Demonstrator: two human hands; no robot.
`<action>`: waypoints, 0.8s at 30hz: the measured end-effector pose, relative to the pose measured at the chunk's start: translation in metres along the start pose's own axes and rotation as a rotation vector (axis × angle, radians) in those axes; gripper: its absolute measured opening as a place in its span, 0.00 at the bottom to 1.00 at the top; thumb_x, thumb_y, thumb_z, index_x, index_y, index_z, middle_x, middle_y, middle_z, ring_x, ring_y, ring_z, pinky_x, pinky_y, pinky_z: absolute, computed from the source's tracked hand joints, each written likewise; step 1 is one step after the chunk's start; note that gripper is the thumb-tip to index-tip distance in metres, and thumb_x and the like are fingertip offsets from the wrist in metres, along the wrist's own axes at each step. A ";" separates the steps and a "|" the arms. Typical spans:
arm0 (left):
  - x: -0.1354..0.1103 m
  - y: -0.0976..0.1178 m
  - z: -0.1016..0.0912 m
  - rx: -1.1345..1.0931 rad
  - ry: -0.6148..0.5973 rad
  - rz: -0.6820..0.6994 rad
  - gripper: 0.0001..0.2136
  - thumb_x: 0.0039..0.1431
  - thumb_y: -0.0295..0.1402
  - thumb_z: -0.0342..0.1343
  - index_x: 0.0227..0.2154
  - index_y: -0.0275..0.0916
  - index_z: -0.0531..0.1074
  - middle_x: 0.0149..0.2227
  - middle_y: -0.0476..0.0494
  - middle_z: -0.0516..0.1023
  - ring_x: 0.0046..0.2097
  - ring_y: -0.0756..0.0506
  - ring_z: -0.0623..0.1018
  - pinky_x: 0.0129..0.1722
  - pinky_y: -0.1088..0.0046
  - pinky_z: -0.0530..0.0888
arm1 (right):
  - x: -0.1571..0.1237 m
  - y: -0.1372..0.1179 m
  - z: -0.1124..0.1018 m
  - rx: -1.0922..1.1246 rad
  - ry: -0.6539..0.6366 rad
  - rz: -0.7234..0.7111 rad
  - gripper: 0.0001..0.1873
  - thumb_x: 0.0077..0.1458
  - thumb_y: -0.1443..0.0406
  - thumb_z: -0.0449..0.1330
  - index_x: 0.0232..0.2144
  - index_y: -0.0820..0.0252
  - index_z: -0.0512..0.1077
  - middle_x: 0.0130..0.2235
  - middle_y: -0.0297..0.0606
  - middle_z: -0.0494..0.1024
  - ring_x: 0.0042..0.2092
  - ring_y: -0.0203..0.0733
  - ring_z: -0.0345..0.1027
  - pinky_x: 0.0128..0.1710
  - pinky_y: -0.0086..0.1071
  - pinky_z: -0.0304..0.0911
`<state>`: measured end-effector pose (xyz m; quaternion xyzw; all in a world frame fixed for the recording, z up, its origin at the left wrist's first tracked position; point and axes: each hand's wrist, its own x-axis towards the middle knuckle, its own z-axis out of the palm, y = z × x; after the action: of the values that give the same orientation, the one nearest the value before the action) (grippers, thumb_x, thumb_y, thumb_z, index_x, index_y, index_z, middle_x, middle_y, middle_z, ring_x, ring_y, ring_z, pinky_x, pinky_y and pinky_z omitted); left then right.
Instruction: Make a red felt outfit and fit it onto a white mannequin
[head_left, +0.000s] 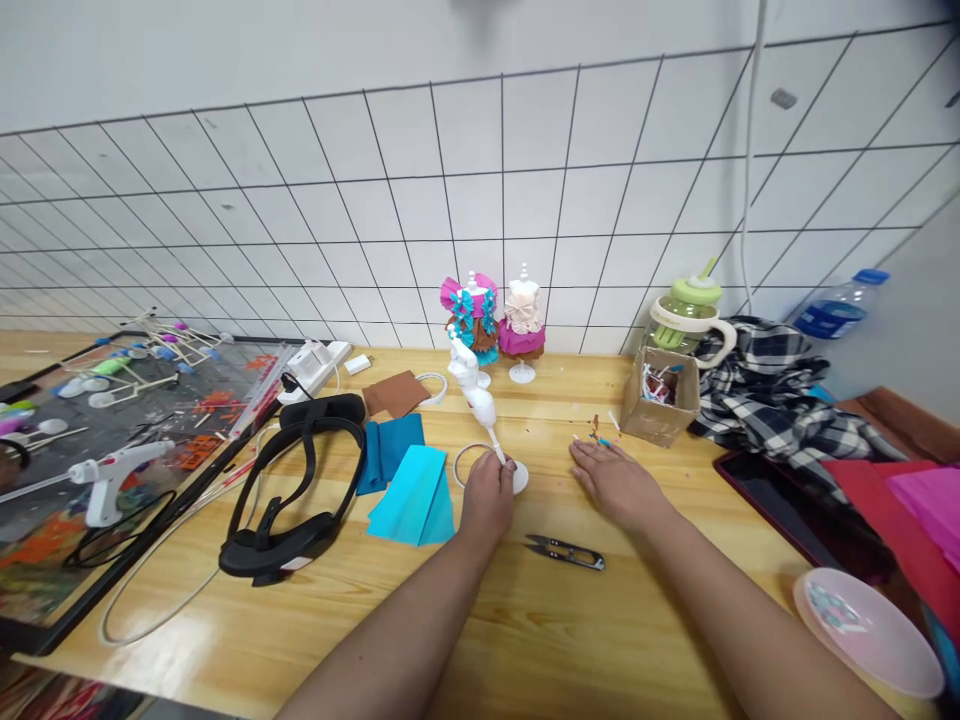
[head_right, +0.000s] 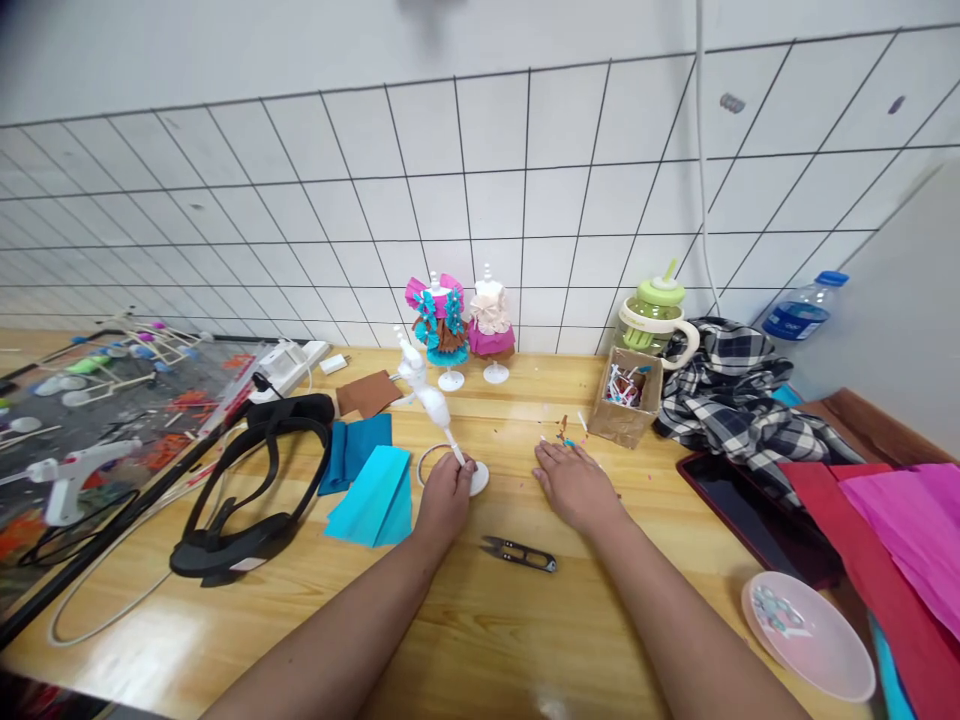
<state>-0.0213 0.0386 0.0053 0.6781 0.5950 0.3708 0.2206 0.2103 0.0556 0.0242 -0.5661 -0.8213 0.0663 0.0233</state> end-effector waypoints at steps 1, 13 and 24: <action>0.000 0.000 0.000 0.007 -0.005 0.001 0.10 0.65 0.34 0.43 0.32 0.40 0.68 0.36 0.42 0.73 0.41 0.42 0.72 0.40 0.66 0.66 | -0.004 0.000 -0.005 0.002 -0.004 0.045 0.25 0.66 0.56 0.43 0.54 0.61 0.70 0.56 0.46 0.72 0.58 0.48 0.64 0.61 0.43 0.50; -0.001 0.002 -0.001 0.065 -0.023 0.030 0.10 0.66 0.33 0.43 0.32 0.40 0.68 0.36 0.42 0.74 0.40 0.43 0.72 0.39 0.68 0.67 | 0.059 0.013 0.003 -0.030 0.020 0.393 0.34 0.65 0.57 0.43 0.62 0.83 0.54 0.63 0.70 0.56 0.64 0.60 0.51 0.60 0.48 0.49; 0.000 0.004 -0.001 0.101 -0.058 0.039 0.10 0.66 0.33 0.44 0.30 0.40 0.67 0.35 0.43 0.73 0.41 0.43 0.71 0.41 0.67 0.66 | -0.040 0.022 -0.004 0.126 0.095 0.175 0.30 0.66 0.54 0.38 0.59 0.63 0.65 0.61 0.44 0.67 0.62 0.46 0.59 0.62 0.41 0.52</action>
<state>-0.0191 0.0378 0.0091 0.7101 0.5933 0.3246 0.1958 0.2457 0.0268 0.0268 -0.6356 -0.7609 0.0926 0.0920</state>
